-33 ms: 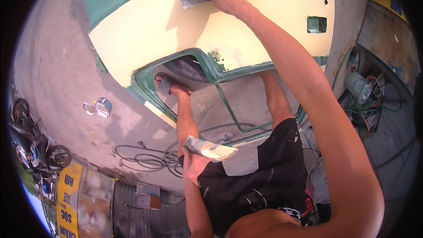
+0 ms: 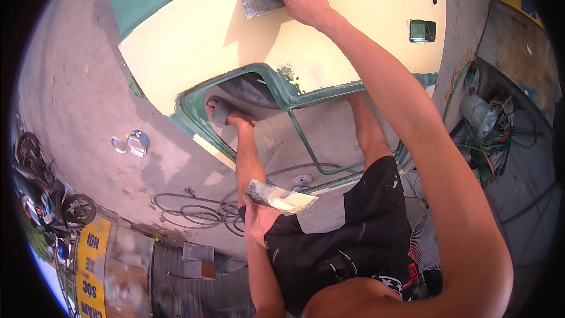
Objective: The person prepares body filler by mixing it on a metal spreader and then applies it to the surface of a car door using a second spreader.
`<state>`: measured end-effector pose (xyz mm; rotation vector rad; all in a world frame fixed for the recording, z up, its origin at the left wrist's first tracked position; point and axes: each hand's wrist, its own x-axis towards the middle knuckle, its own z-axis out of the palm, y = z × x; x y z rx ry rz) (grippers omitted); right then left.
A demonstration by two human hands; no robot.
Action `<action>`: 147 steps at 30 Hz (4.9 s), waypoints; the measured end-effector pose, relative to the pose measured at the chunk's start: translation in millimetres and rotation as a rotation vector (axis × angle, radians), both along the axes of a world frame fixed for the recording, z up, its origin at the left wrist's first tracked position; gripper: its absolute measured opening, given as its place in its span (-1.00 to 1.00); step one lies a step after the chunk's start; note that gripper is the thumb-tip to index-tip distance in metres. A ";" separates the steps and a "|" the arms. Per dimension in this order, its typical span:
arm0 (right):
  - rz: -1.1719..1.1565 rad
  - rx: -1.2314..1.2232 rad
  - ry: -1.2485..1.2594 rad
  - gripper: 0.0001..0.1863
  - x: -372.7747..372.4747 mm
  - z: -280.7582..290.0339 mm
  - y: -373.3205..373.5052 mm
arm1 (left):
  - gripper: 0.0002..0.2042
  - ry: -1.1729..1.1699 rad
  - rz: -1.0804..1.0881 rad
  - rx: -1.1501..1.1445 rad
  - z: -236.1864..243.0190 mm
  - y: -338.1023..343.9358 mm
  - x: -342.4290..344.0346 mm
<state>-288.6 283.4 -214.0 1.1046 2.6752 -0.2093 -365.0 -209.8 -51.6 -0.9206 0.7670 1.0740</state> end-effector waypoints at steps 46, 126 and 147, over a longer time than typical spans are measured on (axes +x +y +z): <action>-1.407 -1.650 0.691 -0.76 26.5 199.2 -114.7 | -0.49 1.182 -0.107 0.258 0.8 205.1 -101.0; 0.010 0.041 0.161 -0.26 60.0 26.2 -81.2 | -0.30 0.318 -0.168 0.145 -1.5 67.3 -32.8; -0.094 -0.091 0.145 -0.54 -36.4 26.6 19.2 | -0.42 0.388 -0.145 0.242 -10.6 87.8 -39.4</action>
